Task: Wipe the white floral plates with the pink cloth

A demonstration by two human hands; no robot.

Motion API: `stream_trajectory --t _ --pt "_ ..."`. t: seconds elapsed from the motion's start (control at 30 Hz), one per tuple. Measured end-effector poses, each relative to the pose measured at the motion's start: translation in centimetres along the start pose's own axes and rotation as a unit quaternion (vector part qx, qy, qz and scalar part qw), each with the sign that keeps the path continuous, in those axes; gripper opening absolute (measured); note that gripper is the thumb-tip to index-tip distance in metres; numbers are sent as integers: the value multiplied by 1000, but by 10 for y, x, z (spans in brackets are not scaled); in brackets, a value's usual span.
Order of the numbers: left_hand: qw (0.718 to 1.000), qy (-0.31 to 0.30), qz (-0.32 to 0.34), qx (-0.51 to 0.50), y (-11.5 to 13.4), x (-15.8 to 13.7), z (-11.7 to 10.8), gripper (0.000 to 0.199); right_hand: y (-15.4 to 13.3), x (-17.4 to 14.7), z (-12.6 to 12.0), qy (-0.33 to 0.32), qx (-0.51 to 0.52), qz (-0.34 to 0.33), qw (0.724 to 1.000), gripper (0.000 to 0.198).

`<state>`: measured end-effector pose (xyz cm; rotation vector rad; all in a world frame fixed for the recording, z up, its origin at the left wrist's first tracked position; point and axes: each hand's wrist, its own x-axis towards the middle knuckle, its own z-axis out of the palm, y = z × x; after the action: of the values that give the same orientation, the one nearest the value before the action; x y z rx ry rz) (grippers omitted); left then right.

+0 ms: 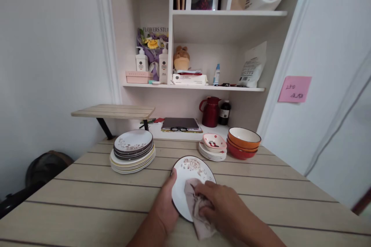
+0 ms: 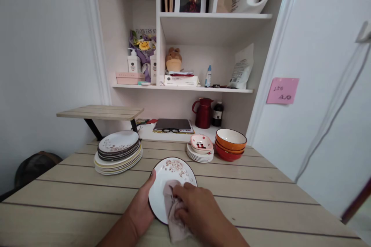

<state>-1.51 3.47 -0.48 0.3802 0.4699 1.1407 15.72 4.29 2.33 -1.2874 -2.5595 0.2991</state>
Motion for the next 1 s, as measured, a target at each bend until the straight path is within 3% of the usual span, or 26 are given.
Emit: stream_trajectory --t 0.1,0.23,0.43,0.57,0.7,0.83,1.0 --pt "1000 -10 1 9 -1 2 -2 60 -17 3 7 45 38 -22 998 55" --pt "999 -30 2 24 -6 4 0 52 -26 8 9 100 23 -30 994 59" --pt "999 -52 9 4 -12 6 3 50 -8 9 -1 173 -6 26 985 57" --pt "996 -83 14 -15 -10 2 4 51 1 7 -5 188 -22 28 982 50" --pt "993 -109 22 -38 -6 -1 4 53 5 5 -7 180 -61 29 981 39" --pt "993 -108 29 -42 -3 1 -3 54 9 4 -3 131 -73 38 988 38" --pt "998 -46 23 -23 1 3 -7 55 -4 1 11 51 -22 -15 998 46"
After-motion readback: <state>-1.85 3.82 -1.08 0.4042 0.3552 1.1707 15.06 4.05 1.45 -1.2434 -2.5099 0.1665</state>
